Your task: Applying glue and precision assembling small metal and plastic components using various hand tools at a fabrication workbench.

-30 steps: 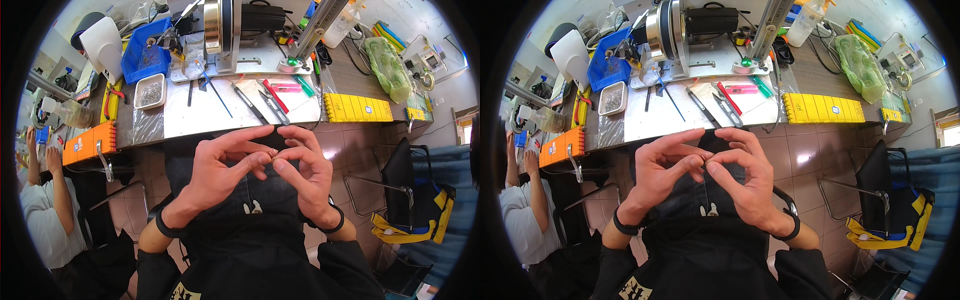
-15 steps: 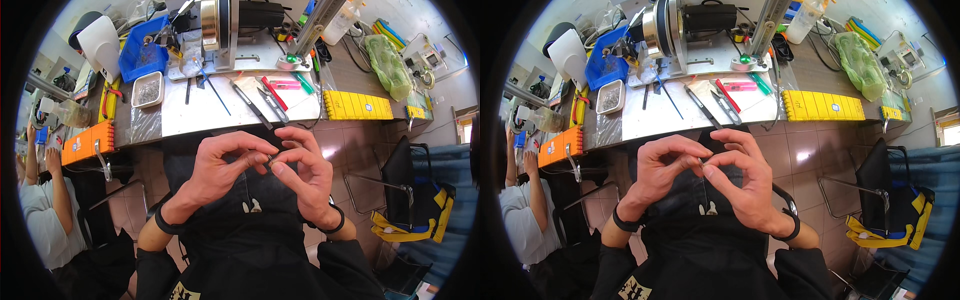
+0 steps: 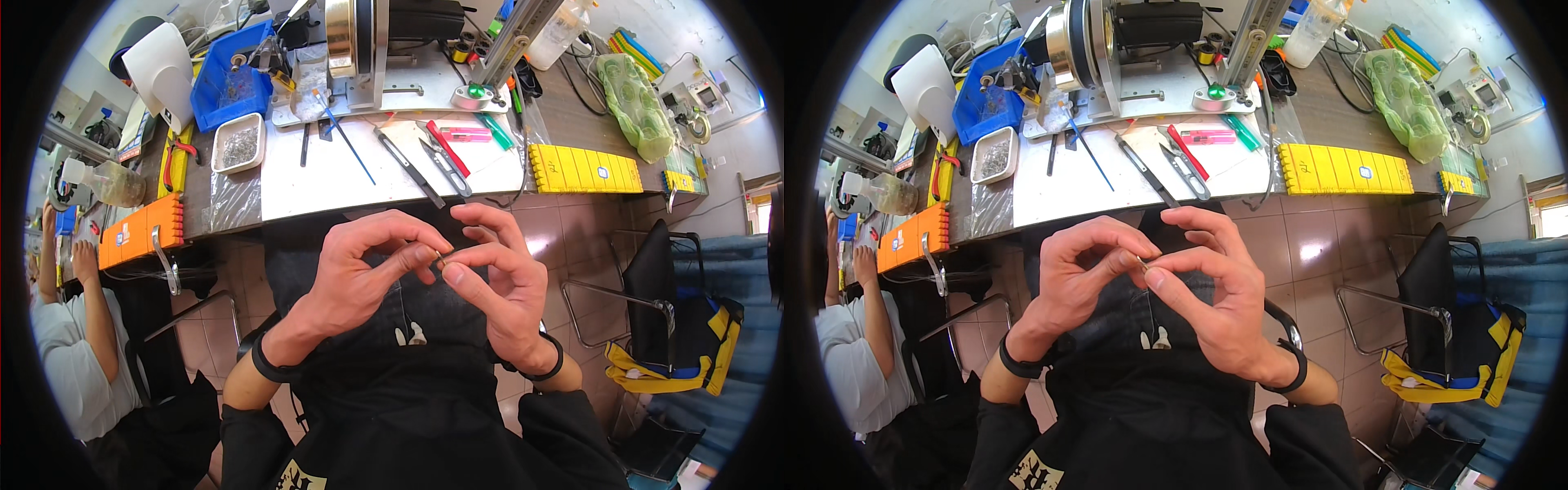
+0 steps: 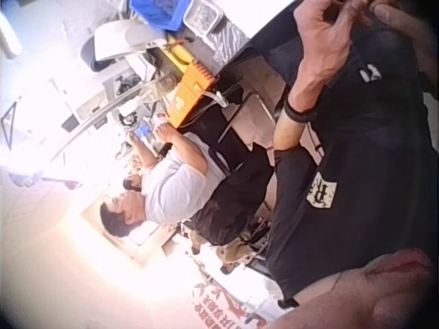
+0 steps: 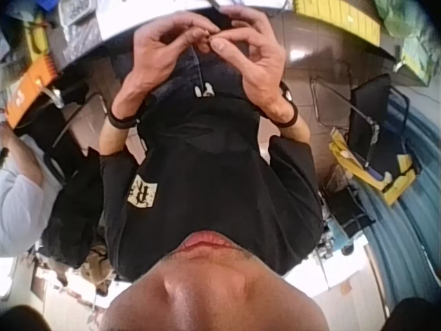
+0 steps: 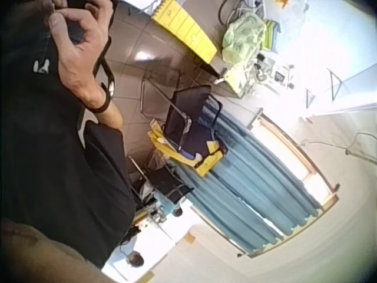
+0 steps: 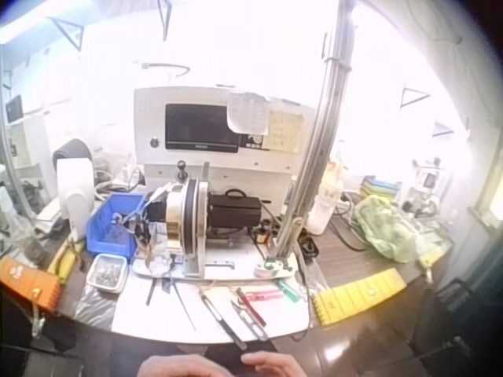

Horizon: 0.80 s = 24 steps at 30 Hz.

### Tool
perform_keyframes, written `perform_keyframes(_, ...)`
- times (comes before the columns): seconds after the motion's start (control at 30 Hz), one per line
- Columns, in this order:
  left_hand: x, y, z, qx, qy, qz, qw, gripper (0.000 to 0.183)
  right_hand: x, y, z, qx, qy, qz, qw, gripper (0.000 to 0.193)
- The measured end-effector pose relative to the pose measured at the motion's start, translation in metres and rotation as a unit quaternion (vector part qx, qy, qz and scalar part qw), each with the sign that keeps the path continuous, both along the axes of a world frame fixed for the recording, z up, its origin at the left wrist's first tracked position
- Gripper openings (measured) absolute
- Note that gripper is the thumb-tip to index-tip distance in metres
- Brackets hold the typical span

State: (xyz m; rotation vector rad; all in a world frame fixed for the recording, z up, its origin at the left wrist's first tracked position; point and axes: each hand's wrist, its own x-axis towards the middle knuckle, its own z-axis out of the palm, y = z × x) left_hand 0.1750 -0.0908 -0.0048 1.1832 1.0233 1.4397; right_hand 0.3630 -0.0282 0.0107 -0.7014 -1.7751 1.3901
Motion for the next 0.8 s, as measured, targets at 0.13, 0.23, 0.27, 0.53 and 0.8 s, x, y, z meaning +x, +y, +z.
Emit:
perform_keyframes(0.13, 0.000, 0.000, -0.001, -0.014, -0.018, -0.011, 1.000, 0.015, 0.000, 0.001, 0.000, -0.008, 0.001, 0.003, 1.000, 0.011)
perform_keyframes(0.23, -0.001, 0.001, -0.001, -0.023, -0.033, -0.021, 0.999, 0.015, 0.000, 0.001, 0.000, -0.008, 0.001, 0.002, 1.000, 0.011)
perform_keyframes(0.27, -0.001, 0.002, -0.001, -0.029, -0.041, -0.026, 0.998, 0.015, 0.000, 0.002, -0.001, -0.006, 0.000, 0.002, 1.000, 0.011)
perform_keyframes(0.53, -0.001, 0.001, -0.004, -0.069, -0.134, -0.049, 0.987, 0.016, 0.000, 0.001, 0.001, 0.006, -0.005, -0.005, 1.000, 0.010)
perform_keyframes(0.8, -0.001, 0.002, -0.012, -0.047, -0.191, -0.081, 0.977, 0.020, 0.000, -0.003, 0.006, 0.034, -0.029, 0.003, 0.999, 0.012)
